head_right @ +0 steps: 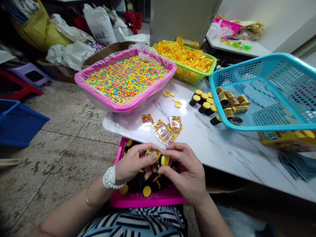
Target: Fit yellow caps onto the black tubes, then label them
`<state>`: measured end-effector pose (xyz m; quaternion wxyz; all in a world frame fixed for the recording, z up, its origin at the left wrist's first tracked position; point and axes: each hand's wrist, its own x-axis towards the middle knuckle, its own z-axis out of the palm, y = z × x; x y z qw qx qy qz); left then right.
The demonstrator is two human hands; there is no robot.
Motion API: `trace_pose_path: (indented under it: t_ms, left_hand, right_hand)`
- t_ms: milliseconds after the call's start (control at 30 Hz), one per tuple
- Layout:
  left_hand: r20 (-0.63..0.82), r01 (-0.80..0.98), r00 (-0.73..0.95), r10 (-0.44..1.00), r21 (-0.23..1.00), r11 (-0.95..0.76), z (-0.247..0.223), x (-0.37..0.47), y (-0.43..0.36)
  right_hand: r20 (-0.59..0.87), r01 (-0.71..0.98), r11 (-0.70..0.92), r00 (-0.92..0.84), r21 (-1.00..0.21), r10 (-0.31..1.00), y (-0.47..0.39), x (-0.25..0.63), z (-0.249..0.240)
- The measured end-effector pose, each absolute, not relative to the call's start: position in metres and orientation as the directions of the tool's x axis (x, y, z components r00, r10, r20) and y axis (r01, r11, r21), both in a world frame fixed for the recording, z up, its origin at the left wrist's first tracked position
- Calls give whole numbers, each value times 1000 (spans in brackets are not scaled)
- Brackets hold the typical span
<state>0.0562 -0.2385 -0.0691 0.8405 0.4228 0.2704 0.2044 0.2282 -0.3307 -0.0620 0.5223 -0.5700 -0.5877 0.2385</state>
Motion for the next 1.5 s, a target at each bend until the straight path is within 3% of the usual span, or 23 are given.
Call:
trace_pose_path:
  t_ms: [200, 400, 533, 633, 733, 833, 900, 967, 1100, 1200, 1300, 1500]
  left_hand:
    - [-251, -93, 775, 580, 862, 498, -79, 68, -237]
    - [-288, -79, 826, 485, 792, 606, -81, 66, -236]
    - [-283, -77, 773, 567, 846, 527, -79, 57, -243]
    - [-160, -141, 714, 682, 921, 363, -75, 58, -248]
    - [-118, -153, 709, 695, 936, 316, -75, 61, -249]
    - [-232, -57, 765, 601, 905, 421, -80, 60, -246]
    - [-310, -4, 790, 529, 861, 509, -86, 58, -246]
    - [-352, -6, 808, 473, 798, 603, -91, 56, -249]
    - [-362, -61, 848, 386, 658, 750, -99, 55, -259]
    - [-414, -69, 796, 441, 662, 746, -103, 59, -266]
    - [-450, -87, 749, 486, 660, 746, -104, 63, -269]
    - [-379, -106, 854, 355, 542, 833, -104, 65, -269]
  right_hand:
    - [444, 658, 294, 69, -693, 894, -335, 228, -67]
    - [435, 638, 262, 128, -724, 891, -336, 231, -74]
    - [486, 685, 316, 64, -657, 872, -339, 228, -74]
    - [410, 555, 228, 228, -800, 883, -342, 221, -78]
    - [194, 283, 81, 399, -956, 896, -343, 217, -83]
    - [-27, 69, -49, 295, -996, 955, -340, 221, -83]
    - [-65, 22, -68, 144, -997, 987, -339, 227, -84]
    - [-3, 42, -7, 87, -999, 996, -340, 231, -87]
    - [155, 78, 139, 245, -987, 957, -344, 226, -99]
    - [211, 136, 176, 305, -975, 929, -347, 221, -104]
    - [266, 247, 207, 239, -947, 934, -348, 223, -103]
    - [348, 334, 248, 286, -909, 893, -352, 228, -101]
